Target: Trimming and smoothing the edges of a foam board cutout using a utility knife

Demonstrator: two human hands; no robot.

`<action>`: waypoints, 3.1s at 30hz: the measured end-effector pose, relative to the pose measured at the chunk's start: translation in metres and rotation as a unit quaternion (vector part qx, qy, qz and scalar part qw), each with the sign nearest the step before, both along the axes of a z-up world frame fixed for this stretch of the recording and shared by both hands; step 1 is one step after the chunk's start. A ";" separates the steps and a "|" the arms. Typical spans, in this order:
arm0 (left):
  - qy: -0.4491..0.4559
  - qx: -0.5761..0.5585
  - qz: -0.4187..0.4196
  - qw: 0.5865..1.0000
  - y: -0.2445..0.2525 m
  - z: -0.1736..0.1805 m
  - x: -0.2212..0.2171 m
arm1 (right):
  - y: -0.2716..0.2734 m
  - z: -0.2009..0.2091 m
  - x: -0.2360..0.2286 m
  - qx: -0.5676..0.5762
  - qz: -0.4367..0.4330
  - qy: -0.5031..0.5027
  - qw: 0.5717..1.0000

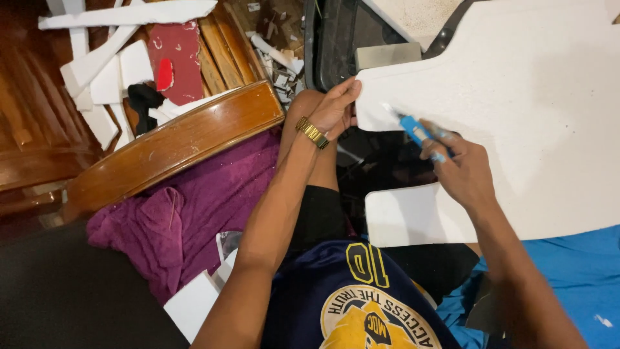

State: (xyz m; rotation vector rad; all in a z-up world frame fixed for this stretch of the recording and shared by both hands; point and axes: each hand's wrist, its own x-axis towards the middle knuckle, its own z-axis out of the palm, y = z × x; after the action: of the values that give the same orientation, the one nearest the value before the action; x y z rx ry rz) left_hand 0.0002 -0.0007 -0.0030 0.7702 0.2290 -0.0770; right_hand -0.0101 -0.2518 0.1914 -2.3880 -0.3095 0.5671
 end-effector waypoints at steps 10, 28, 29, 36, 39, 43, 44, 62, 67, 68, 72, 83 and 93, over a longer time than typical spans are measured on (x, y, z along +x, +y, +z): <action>-0.006 0.071 0.055 0.996 -0.015 0.002 -0.007 | -0.008 -0.053 -0.035 0.100 -0.100 -0.032 0.989; 0.011 0.051 0.044 0.998 -0.011 0.016 -0.014 | 0.025 -0.011 -0.044 0.039 -0.017 -0.041 0.998; 0.011 0.052 0.047 0.997 -0.013 0.022 -0.016 | 0.025 -0.012 -0.045 0.036 -0.019 -0.033 0.999; 0.011 0.049 0.036 0.998 -0.010 0.012 -0.012 | 0.025 -0.021 -0.041 0.123 -0.111 0.023 0.986; 0.011 0.042 0.033 0.999 -0.009 0.002 -0.012 | 0.028 -0.010 -0.041 0.141 -0.124 0.006 0.982; 0.005 0.046 0.027 0.999 -0.010 0.008 -0.012 | 0.037 -0.010 -0.038 0.143 -0.107 -0.037 0.983; 0.004 0.046 0.023 0.999 -0.009 0.010 -0.014 | 0.041 -0.010 -0.037 0.129 -0.096 -0.044 0.986; 0.007 0.031 0.026 0.999 -0.008 0.002 -0.015 | 0.076 -0.001 -0.066 0.096 -0.082 -0.044 0.991; 0.011 0.031 0.018 0.999 -0.006 0.001 -0.015 | 0.067 -0.023 -0.057 0.112 -0.098 -0.052 0.988; 0.012 0.029 0.017 0.999 -0.006 0.002 -0.015 | 0.063 -0.029 -0.054 0.157 -0.118 -0.037 0.980; 0.009 0.021 0.022 1.000 -0.007 -0.007 -0.012 | 0.059 -0.032 -0.052 0.250 -0.162 0.032 0.954; 0.014 0.029 0.027 0.999 -0.008 0.007 -0.017 | 0.068 -0.011 -0.058 0.144 -0.115 -0.056 0.981; 0.010 0.030 0.022 0.999 -0.006 0.002 -0.015 | 0.059 -0.011 -0.058 0.105 -0.090 -0.060 0.989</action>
State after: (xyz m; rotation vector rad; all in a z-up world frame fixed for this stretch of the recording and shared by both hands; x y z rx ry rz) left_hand -0.0152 -0.0063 -0.0011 0.8231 0.2678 -0.0363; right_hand -0.0676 -0.1928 0.1804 -2.2202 -0.1926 0.2942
